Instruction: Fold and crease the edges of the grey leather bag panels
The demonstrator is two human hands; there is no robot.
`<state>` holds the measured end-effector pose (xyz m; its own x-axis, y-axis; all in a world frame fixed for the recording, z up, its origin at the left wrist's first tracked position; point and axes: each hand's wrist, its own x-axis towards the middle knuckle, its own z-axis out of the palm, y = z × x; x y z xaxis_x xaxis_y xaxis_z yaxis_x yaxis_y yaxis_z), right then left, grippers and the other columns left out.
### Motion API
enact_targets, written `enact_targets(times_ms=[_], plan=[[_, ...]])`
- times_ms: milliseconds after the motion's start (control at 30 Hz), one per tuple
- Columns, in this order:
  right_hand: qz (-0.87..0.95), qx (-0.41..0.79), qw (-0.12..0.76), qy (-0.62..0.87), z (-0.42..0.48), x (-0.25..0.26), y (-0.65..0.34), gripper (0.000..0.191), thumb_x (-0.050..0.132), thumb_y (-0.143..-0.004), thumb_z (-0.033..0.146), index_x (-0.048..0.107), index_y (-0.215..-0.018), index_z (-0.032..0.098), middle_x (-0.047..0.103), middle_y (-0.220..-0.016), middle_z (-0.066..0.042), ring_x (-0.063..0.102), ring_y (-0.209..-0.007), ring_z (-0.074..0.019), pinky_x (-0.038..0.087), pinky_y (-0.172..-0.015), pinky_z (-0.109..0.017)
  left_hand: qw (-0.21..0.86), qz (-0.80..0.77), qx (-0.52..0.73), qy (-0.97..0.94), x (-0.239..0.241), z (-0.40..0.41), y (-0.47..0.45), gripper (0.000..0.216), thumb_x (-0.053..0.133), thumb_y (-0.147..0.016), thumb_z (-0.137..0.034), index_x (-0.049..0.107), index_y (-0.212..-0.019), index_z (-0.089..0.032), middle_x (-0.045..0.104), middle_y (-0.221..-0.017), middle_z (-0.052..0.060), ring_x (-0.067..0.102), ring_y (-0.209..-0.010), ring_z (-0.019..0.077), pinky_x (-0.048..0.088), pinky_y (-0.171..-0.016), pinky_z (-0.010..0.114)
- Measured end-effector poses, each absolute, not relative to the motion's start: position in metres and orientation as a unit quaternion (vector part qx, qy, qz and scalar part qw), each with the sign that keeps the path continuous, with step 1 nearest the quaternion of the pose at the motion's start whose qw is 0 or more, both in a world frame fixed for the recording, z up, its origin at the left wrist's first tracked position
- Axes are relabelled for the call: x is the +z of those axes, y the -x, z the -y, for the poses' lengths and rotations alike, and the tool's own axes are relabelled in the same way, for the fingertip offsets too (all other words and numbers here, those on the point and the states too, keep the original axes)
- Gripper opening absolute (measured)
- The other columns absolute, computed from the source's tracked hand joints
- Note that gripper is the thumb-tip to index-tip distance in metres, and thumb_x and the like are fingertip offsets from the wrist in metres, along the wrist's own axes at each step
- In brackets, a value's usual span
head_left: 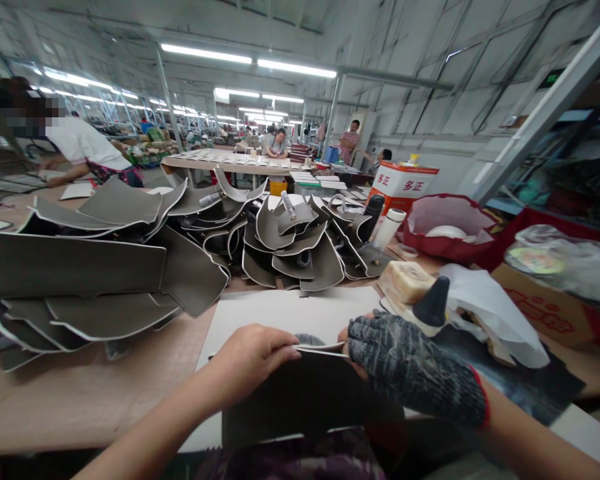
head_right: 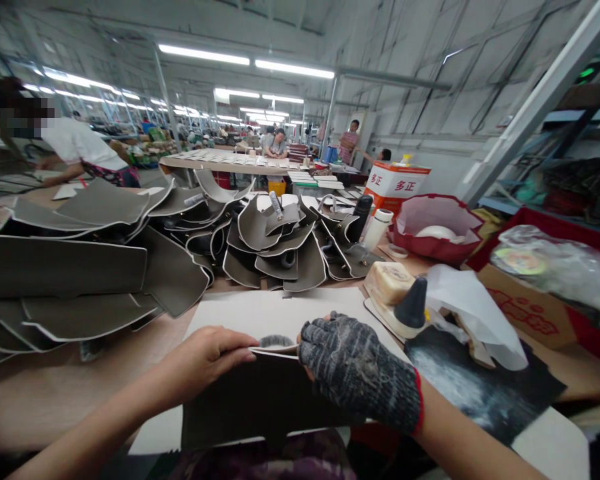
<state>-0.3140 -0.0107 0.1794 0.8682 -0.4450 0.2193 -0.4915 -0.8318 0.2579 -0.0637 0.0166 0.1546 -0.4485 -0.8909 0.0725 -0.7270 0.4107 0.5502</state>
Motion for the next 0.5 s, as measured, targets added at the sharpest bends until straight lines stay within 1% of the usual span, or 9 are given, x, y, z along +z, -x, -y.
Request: enact_targets(times_ms=[167,267,367,433,500], plan=[[0.241,0.079,0.179,-0.951,0.009,0.183,0.310,0.010,0.048,-0.075,0.017,0.057,-0.075,0.021,0.061,-0.070,-0.002,0.054,-0.062,-0.0165,0.037,-0.059,-0.030,0.170,0.808,-0.241,-0.510,0.166,-0.016,0.072,0.030,0.046,-0.087,-0.037,0.071,-0.095,-0.023,0.074,-0.088,0.003,0.065,-0.081,0.0176,0.043,-0.071,0.024],[0.265,0.088,0.148,-0.949,0.008,0.190,0.311,0.011,0.048,-0.080,0.020,0.058,-0.077,0.021,0.062,-0.069,-0.002,0.056,-0.061,-0.0156,0.041,-0.058,-0.028,0.181,0.797,-0.244,-0.521,0.169,-0.018,0.073,0.030,0.045,-0.087,-0.037,0.072,-0.090,-0.024,0.074,-0.084,0.002,0.065,-0.078,0.0172,0.043,-0.071,0.023],[0.262,0.177,0.101,-0.943,0.008,0.198,0.320,0.012,0.049,-0.083,0.023,0.059,-0.090,0.020,0.067,-0.082,-0.003,0.062,-0.073,-0.0151,0.049,-0.066,-0.026,0.195,0.790,-0.245,-0.528,0.170,-0.019,0.068,0.032,0.044,-0.087,-0.039,0.072,-0.088,-0.024,0.074,-0.083,0.002,0.065,-0.078,0.0170,0.042,-0.072,0.023],[0.245,0.231,0.099,-0.937,0.011,0.201,0.329,0.019,0.050,-0.084,0.023,0.056,-0.101,0.018,0.068,-0.093,-0.006,0.064,-0.084,-0.0152,0.051,-0.074,-0.026,0.199,0.785,-0.248,-0.531,0.173,-0.019,0.063,0.034,0.043,-0.087,-0.041,0.072,-0.087,-0.024,0.073,-0.082,0.002,0.064,-0.076,0.0168,0.042,-0.072,0.023],[0.243,0.253,0.095,-0.931,0.014,0.200,0.336,0.024,0.051,-0.086,0.026,0.053,-0.107,0.016,0.067,-0.095,-0.007,0.064,-0.087,-0.0151,0.052,-0.077,-0.025,0.202,0.783,-0.250,-0.533,0.175,-0.020,0.060,0.036,0.042,-0.087,-0.043,0.072,-0.087,-0.023,0.073,-0.082,0.002,0.063,-0.076,0.0166,0.042,-0.071,0.022]])
